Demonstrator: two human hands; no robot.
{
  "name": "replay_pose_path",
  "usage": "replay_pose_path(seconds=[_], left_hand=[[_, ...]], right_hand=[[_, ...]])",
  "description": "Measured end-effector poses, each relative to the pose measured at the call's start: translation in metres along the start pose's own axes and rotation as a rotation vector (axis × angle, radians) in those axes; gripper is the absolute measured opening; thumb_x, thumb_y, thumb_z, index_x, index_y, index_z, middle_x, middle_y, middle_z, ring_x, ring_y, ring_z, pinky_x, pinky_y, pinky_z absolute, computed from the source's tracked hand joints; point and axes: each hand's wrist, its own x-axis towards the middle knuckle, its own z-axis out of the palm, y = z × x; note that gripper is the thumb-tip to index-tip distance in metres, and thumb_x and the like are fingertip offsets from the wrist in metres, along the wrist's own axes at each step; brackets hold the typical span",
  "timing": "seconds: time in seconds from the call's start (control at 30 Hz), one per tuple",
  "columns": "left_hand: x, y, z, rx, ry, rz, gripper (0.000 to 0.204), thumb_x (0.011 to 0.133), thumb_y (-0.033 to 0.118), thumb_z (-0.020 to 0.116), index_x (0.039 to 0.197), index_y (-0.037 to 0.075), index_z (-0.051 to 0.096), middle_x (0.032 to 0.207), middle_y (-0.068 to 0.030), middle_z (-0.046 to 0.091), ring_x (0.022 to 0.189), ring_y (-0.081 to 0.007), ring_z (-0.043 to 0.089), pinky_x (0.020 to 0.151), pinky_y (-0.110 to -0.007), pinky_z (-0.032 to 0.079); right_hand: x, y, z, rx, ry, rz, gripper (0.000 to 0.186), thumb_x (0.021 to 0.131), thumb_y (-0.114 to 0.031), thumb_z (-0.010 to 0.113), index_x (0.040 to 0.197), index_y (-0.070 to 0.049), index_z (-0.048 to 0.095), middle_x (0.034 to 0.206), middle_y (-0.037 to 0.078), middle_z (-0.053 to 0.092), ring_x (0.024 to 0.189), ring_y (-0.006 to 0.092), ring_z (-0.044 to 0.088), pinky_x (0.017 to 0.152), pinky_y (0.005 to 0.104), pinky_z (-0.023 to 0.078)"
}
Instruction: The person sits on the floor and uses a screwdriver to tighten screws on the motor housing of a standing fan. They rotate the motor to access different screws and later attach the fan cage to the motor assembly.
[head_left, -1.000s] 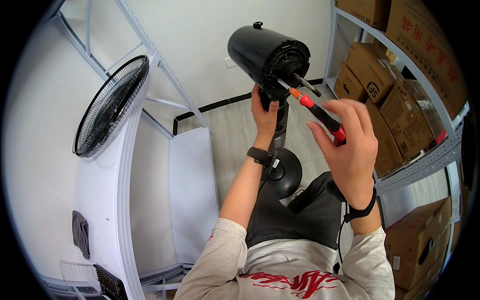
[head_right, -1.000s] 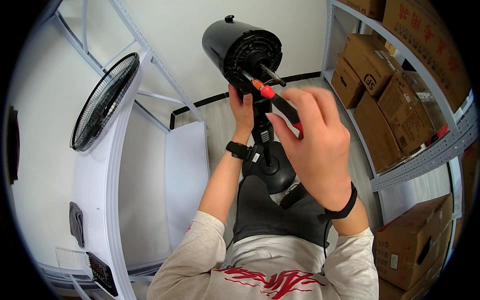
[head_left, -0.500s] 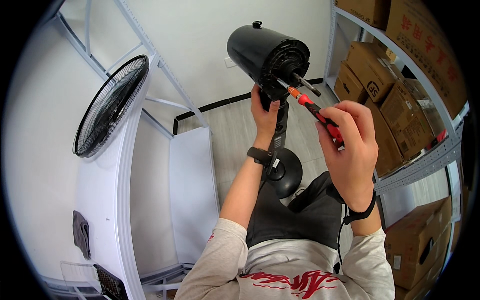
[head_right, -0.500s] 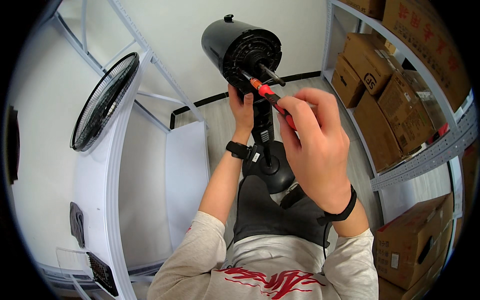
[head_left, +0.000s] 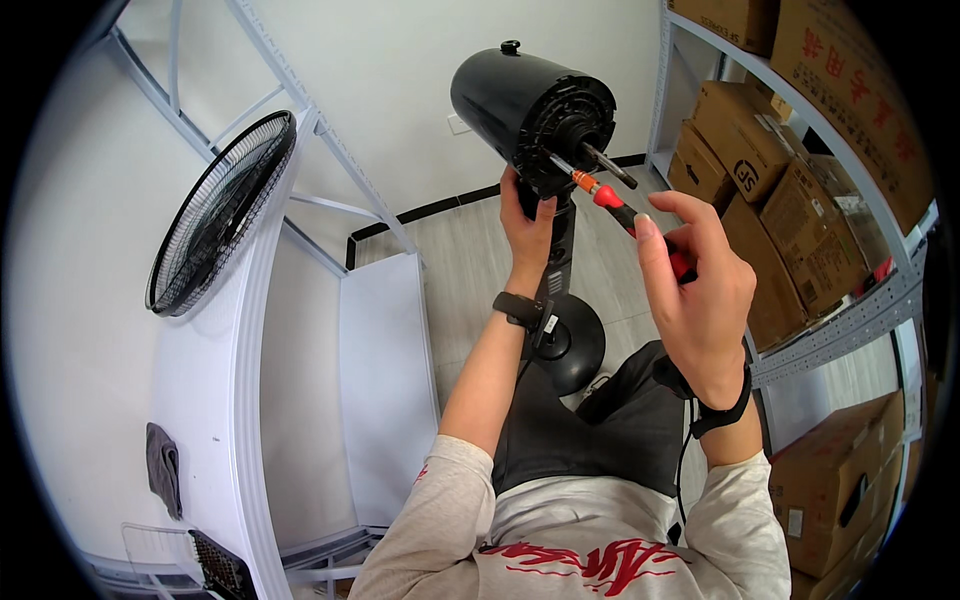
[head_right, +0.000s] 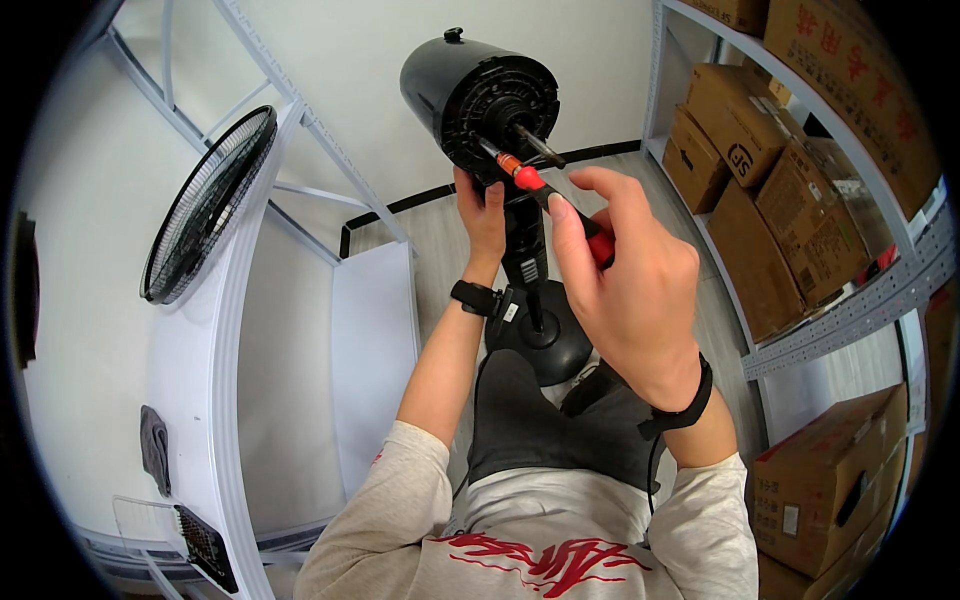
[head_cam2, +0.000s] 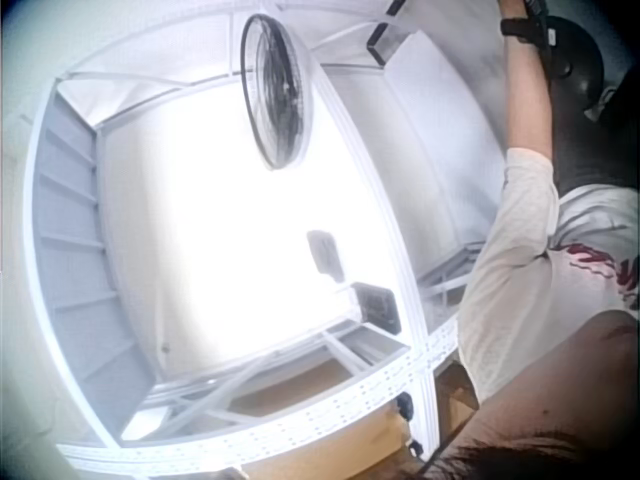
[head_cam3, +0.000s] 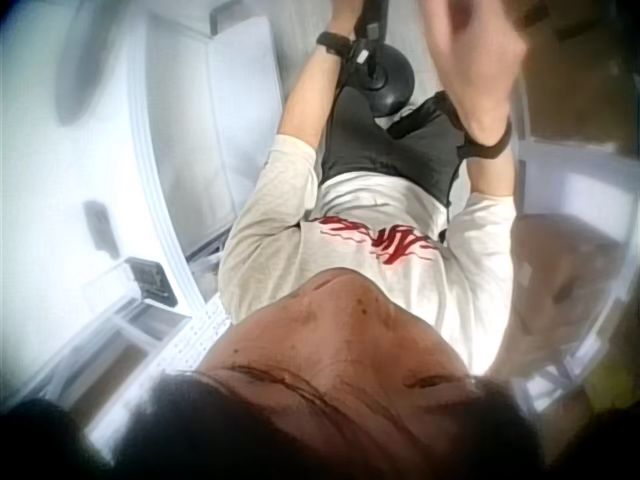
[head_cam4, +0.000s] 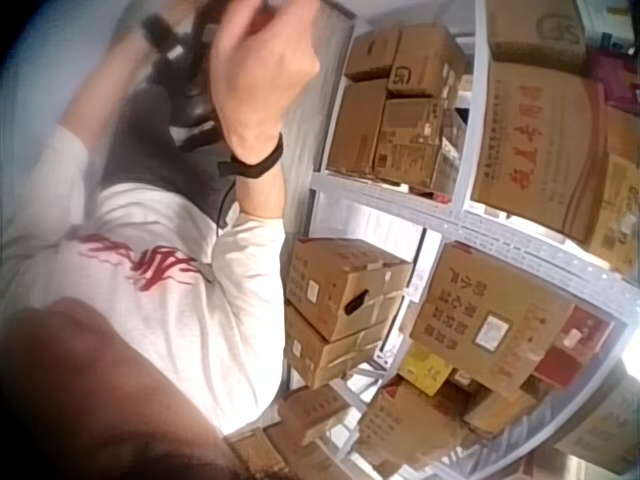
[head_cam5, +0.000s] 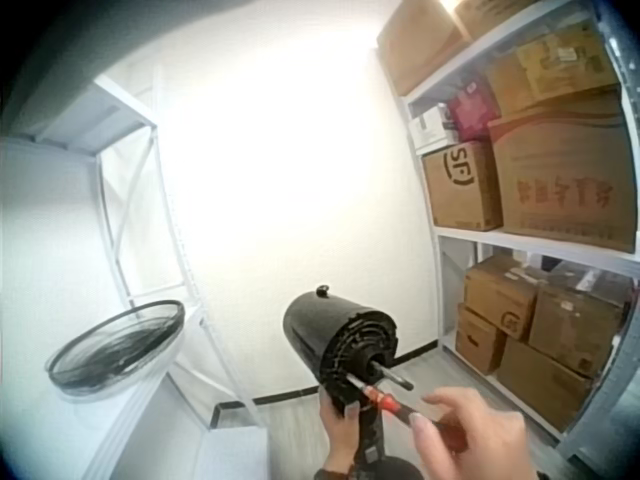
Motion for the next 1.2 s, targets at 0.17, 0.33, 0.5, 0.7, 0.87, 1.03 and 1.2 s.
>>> replay_pose_path(seconds=[0.17,0.33,0.5,0.7,0.87,1.03,1.2], left_hand=[[0.0,0.003,0.001,-0.019,0.0,-0.012,0.072,0.092,0.033,0.074,0.145,-0.003,0.042,0.135,-0.0126,0.056,0.125,-0.0216,0.053,0.109,-0.033,0.038],[0.0,0.001,0.0,-0.006,-0.001,-0.007,0.07,0.093,0.034,0.074,0.144,-0.003,0.043,0.135,-0.0119,0.056,0.125,-0.0209,0.053,0.109,-0.033,0.039],[0.0,0.0,-0.001,-0.045,-0.009,-0.025,0.071,0.093,0.035,0.075,0.144,-0.003,0.043,0.135,-0.0116,0.057,0.124,-0.0209,0.053,0.109,-0.033,0.038],[0.0,0.002,0.0,-0.037,-0.013,-0.015,0.068,0.093,0.034,0.074,0.143,-0.002,0.044,0.134,-0.0106,0.057,0.123,-0.0195,0.054,0.108,-0.032,0.039],[0.0,0.005,0.0,-0.031,-0.017,-0.015,0.066,0.094,0.031,0.073,0.143,-0.002,0.044,0.133,-0.0104,0.057,0.121,-0.0187,0.054,0.107,-0.031,0.039],[0.0,0.005,0.003,-0.062,-0.005,-0.023,0.063,0.095,0.028,0.072,0.142,-0.002,0.044,0.132,-0.01,0.058,0.12,-0.0186,0.055,0.107,-0.031,0.039],[0.0,0.008,0.002,-0.043,0.004,-0.018,0.062,0.095,0.028,0.072,0.142,-0.003,0.044,0.131,-0.0101,0.058,0.122,-0.0191,0.054,0.107,-0.032,0.039]], right_hand=[[0.001,-0.006,-0.001,0.03,0.014,-0.045,0.029,0.081,-0.006,0.081,0.107,-0.006,0.067,0.079,0.006,0.063,0.057,0.0159,0.06,0.052,0.0285,0.048],[0.001,-0.001,0.003,-0.064,0.1,-0.217,0.026,0.081,-0.005,0.081,0.103,-0.008,0.069,0.078,0.003,0.059,0.057,0.0157,0.06,0.052,0.0295,0.048],[0.0,0.002,0.005,-0.108,0.105,-0.215,0.021,0.083,-0.007,0.08,0.101,-0.008,0.07,0.079,0.004,0.059,0.056,0.0169,0.058,0.051,0.0306,0.047],[0.0,-0.003,0.002,-0.112,0.099,-0.213,0.022,0.081,-0.005,0.081,0.1,-0.007,0.07,0.083,0.004,0.061,0.057,0.017,0.059,0.052,0.0306,0.047],[-0.002,-0.002,0.002,-0.077,0.168,-0.306,0.027,0.077,-0.002,0.082,0.1,-0.007,0.071,0.089,0.004,0.061,0.06,0.0151,0.06,0.052,0.0288,0.048],[0.0,0.0,0.002,-0.095,0.163,-0.311,0.021,0.081,-0.006,0.082,0.099,-0.004,0.07,0.08,0.003,0.06,0.057,0.0137,0.059,0.05,0.0272,0.046],[0.001,0.002,0.004,-0.103,0.132,-0.283,0.021,0.085,-0.009,0.081,0.102,-0.004,0.069,0.078,0.003,0.061,0.055,0.0145,0.059,0.049,0.0266,0.046]])
